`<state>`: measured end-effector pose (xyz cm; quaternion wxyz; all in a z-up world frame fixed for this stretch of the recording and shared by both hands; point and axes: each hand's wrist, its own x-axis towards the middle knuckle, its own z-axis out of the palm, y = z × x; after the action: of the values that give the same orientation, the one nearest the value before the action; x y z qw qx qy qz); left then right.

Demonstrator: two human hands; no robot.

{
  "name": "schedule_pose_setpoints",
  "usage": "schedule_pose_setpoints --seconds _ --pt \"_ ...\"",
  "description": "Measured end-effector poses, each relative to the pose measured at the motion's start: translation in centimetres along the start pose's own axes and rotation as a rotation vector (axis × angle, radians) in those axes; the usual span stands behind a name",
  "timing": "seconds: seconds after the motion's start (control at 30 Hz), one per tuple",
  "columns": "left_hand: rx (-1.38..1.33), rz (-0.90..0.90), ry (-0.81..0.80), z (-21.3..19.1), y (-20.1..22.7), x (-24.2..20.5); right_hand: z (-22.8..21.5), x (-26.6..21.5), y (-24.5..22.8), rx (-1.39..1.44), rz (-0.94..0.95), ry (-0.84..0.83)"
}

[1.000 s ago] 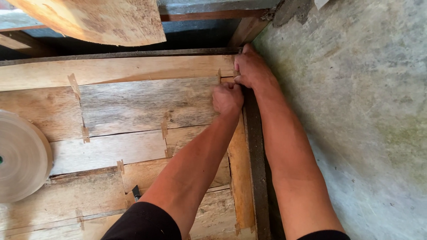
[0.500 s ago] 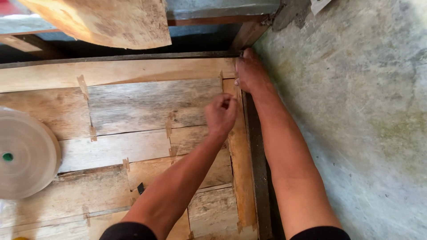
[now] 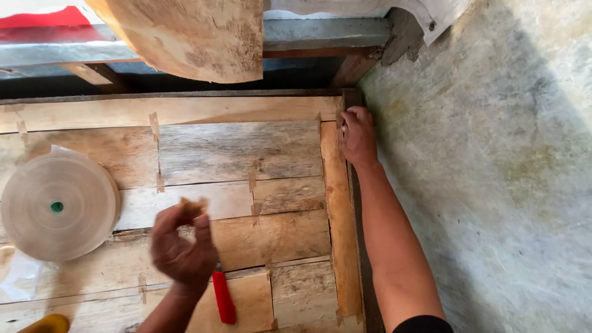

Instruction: Applying small wood veneer patches and gummed paper tape to repair or join wooden panels.

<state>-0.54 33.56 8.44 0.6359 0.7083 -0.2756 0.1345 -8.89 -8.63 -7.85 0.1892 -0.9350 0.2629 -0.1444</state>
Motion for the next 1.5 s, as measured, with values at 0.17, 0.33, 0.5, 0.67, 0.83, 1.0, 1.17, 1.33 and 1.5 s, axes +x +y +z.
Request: schedule_pose_setpoints --seconds 0.17,0.33,0.5,0.67,0.83,1.0,1.17,1.33,1.5 --pt "0.118 -0.046 -0.047 -5.2 -0.4 -1.9 -1.1 -1.7 -3.3 -0.060 0.001 0.011" --pt "0.171 -0.123 -0.068 -5.9 0.5 -3.5 -2.3 -1.2 -8.2 -0.346 0.200 -0.239" --pt "0.089 -0.158 -0.095 -5.7 1.9 -3.7 -1.5 -1.6 -8.2 -0.435 0.258 -0.249" --pt "0.088 -0.164 -0.076 -6.6 2.7 -3.7 -0.2 -2.6 -8.6 -0.449 0.279 -0.139" --pt "0.125 -0.229 -0.027 -7.9 3.4 -3.7 0.3 -3.9 -8.1 -0.467 0.261 -0.074" --pt "0.186 -0.292 -0.047 -9.2 3.5 -3.6 -0.2 -4.5 -7.9 -0.218 0.356 -0.003" --pt "0.181 -0.299 -0.044 -9.4 3.5 -3.7 -0.2 -3.6 -8.2 -0.236 0.215 0.073" --pt "0.183 -0.306 -0.048 -9.8 3.9 -4.1 -0.3 -3.0 -9.3 -0.354 0.146 0.092" --pt "0.196 -0.317 -0.079 -10.0 3.4 -4.1 1.7 -3.6 -10.9 -0.170 0.083 0.091"
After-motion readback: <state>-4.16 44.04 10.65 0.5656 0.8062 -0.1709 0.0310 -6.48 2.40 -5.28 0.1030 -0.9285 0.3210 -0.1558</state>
